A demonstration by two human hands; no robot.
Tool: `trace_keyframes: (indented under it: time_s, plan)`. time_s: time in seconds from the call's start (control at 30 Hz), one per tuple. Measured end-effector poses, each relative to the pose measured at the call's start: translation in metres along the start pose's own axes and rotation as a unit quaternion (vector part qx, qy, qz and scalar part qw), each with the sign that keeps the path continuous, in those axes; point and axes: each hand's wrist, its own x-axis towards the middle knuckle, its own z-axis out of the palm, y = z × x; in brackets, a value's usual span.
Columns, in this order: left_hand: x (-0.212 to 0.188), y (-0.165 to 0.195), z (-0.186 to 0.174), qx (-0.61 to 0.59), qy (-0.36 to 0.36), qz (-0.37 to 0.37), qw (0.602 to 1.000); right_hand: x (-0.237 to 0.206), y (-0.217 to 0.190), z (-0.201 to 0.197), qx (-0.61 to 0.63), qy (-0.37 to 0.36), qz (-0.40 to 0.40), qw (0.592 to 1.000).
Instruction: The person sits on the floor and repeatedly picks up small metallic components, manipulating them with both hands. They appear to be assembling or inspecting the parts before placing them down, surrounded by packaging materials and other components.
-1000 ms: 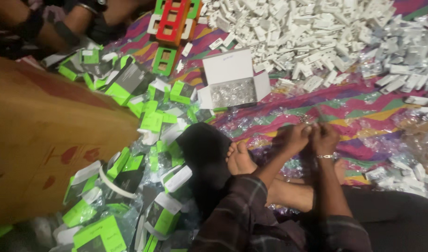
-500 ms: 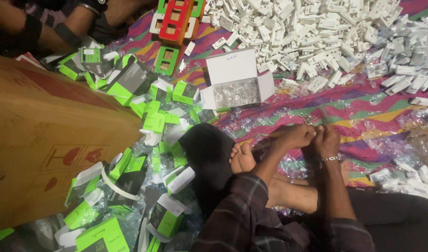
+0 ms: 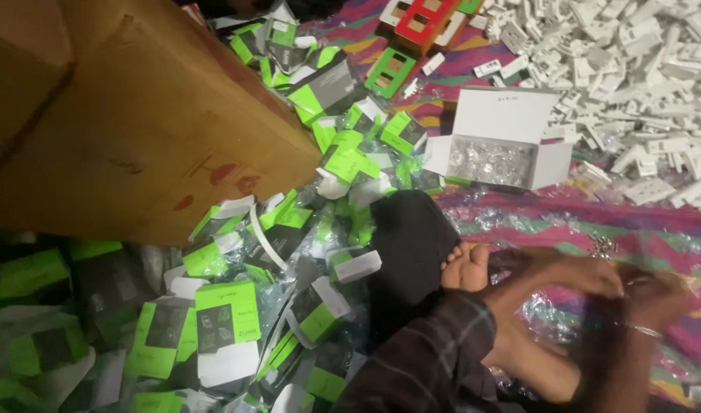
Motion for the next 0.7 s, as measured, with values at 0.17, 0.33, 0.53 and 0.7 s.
trace_keyframes:
  time_s: [0.17,0.33,0.53,0.7]
  plan:
    - [-0.014,-0.006,0.001,0.116,0.188,-0.156,0.963,-0.004,-0.011,-0.013,-0.406,0.018,-0.21,0.889]
    - [-0.001,-0.031,0.013,0.043,0.3,-0.063,0.951,-0.027,-0.026,-0.005,-0.475,0.044,-0.155,0.865]
    - [-0.021,-0.059,0.016,0.041,0.245,-0.135,0.959,-0.043,-0.022,0.043,-0.244,-0.056,0.019,0.968]
    - [-0.031,-0.052,0.006,0.164,0.212,-0.177,0.947,-0.051,-0.028,0.058,-0.24,0.018,-0.02,0.97]
